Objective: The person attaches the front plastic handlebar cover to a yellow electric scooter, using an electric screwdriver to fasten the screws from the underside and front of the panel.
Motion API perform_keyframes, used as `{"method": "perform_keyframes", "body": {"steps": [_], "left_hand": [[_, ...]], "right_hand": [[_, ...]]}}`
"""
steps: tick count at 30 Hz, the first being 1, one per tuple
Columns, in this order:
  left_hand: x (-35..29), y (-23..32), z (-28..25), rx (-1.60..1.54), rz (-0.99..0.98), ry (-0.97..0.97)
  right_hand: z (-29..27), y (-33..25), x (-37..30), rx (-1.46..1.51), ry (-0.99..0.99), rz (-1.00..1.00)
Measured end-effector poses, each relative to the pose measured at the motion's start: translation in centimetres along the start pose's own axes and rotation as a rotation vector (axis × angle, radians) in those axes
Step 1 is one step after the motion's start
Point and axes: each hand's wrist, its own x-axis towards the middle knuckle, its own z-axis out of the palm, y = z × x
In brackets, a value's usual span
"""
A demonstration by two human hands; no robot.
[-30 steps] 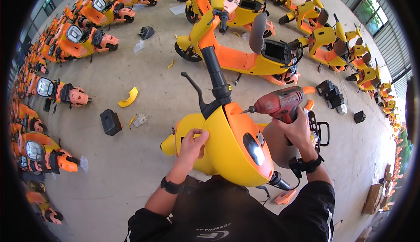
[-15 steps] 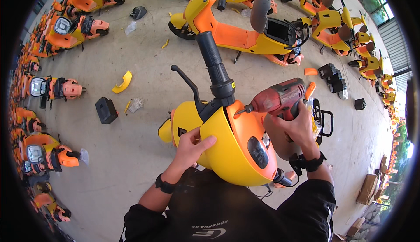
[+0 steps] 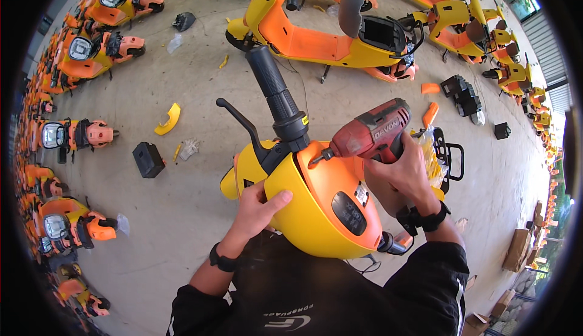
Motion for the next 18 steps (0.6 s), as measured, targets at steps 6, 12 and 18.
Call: {"method": "perform_keyframes", "body": {"steps": [6,12,18], "left_hand": [[0.1,0.5,-0.2,0.056,0.003,0.003],[0.5,1.2,-0.5,0.132,-0.068,-0.026],[1.3,1.1,-0.6,-0.044,-0.122,-0.101]], "right_hand": [[-0.5,0.8,0.9,0.007,-0.095,0.006],[-1.6,1.1,2.1,0.089,-0.251,0.056],[-0.5,0.8,3.1,0.305,-0.338,-0.007]]}}
